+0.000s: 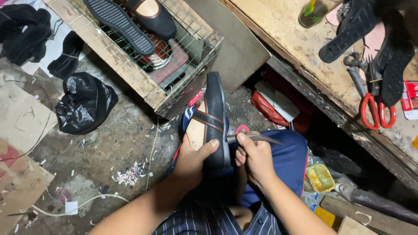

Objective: The person sits on the floor of a shoe workshop and attaches a rubber sole to a shoe upper. They align the sole with the upper, press the parts together by hand, then use a hand tool to press and smooth the joined edge around the shoe, working on their lap.

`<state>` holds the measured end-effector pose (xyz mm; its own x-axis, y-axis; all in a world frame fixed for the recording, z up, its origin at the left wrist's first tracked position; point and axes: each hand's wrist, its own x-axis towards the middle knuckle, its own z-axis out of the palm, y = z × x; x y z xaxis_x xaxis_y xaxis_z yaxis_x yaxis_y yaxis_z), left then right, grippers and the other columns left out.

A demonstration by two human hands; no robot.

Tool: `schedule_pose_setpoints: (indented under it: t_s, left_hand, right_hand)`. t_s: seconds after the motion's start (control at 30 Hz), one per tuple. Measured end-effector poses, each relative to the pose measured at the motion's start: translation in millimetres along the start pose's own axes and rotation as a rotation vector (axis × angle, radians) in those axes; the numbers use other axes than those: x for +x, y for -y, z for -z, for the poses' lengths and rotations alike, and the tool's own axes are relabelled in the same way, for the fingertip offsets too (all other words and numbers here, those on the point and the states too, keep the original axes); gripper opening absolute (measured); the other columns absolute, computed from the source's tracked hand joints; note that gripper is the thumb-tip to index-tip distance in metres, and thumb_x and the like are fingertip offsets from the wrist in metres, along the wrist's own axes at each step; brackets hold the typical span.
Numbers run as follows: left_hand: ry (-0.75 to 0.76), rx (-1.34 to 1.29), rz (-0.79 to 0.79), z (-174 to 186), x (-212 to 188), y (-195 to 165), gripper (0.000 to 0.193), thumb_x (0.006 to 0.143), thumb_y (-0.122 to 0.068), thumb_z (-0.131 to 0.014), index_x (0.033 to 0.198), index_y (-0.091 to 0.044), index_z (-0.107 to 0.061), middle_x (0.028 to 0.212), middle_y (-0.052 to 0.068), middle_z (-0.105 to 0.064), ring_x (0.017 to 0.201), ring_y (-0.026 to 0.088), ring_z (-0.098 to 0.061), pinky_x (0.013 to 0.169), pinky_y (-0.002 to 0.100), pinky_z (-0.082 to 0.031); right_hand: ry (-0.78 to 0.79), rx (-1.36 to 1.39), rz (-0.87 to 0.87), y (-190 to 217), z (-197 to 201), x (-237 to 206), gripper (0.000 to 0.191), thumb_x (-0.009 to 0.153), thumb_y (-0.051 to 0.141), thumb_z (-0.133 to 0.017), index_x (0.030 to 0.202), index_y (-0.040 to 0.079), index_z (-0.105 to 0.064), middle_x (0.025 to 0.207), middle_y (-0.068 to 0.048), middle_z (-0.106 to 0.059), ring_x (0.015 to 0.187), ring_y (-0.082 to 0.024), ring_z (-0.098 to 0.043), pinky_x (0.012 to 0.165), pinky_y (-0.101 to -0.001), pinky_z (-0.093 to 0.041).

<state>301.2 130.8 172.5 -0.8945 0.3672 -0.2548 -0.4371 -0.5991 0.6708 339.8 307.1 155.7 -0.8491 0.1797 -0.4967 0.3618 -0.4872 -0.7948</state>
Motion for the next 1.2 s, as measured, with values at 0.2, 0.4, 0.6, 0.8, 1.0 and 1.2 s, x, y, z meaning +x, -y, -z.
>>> schedule_pose_setpoints:
  t_s: [0.2,0.4,0.6,0.8,1.0,1.2]
  left_hand:
    - [0.189,0.199,-0.197,-2,5,-11,0.077,0.084,-0.006,-0.072,0.152,-0.002,-0.037,0.146,0.004,-0.053,0.134,0.015,-0.051,0.116,0.033,-0.038]
    - [0.035,0.254,-0.055,-4,6,-13,0.067,0.087,-0.004,-0.069,0.148,0.002,-0.043,0.135,0.012,-0.061,0.123,0.022,-0.059,0.109,0.038,-0.046]
    - [0.131,0.034,-0.147,-8,-5,-13,0.061,0.093,0.0,-0.064,0.15,0.001,-0.041,0.132,0.01,-0.06,0.122,0.021,-0.058,0.11,0.04,-0.046]
    - [0.247,0.088,-0.036,-23,-19,-24,0.062,0.095,-0.005,-0.06,0.152,0.001,-0.035,0.129,0.014,-0.063,0.115,0.027,-0.065,0.105,0.045,-0.05]
    - [0.105,-0.098,0.009,8,32,-23,0.064,0.098,-0.054,-0.048,0.14,-0.006,-0.042,0.119,0.021,-0.067,0.103,0.028,-0.071,0.088,0.045,-0.061]
    - [-0.04,0.063,0.349,21,42,23,0.067,0.093,-0.066,-0.052,0.113,-0.002,-0.057,0.093,0.017,-0.074,0.078,0.025,-0.074,0.073,0.041,-0.063]
  right_hand:
    - [0.096,-0.552,-0.138,40,6,25,0.027,0.091,0.026,-0.071,0.076,0.006,-0.062,0.054,-0.001,-0.049,0.042,-0.013,-0.046,0.041,-0.0313,-0.038]
    - [0.134,-0.557,0.179,37,12,19,0.032,0.097,0.023,-0.074,0.094,-0.005,-0.06,0.067,-0.006,-0.057,0.057,-0.015,-0.054,0.051,-0.0323,-0.047]
    - [0.11,-0.296,0.139,14,9,-12,0.053,0.089,0.019,-0.068,0.135,0.001,-0.05,0.101,-0.013,-0.071,0.082,-0.017,-0.065,0.064,-0.0315,-0.054]
    - [0.181,-0.489,0.274,36,8,-46,0.074,0.076,0.016,-0.081,0.14,0.0,-0.049,0.129,-0.012,-0.063,0.122,-0.018,-0.059,0.104,-0.0339,-0.047]
    - [0.207,-0.823,0.285,41,35,-86,0.058,0.078,0.018,-0.082,0.128,-0.003,-0.062,0.121,-0.009,-0.067,0.113,-0.015,-0.062,0.099,-0.033,-0.048]
    - [-0.072,-0.588,0.051,18,58,-91,0.028,0.095,0.019,-0.063,0.113,-0.001,-0.066,0.078,-0.005,-0.067,0.06,-0.013,-0.064,0.055,-0.0291,-0.053]
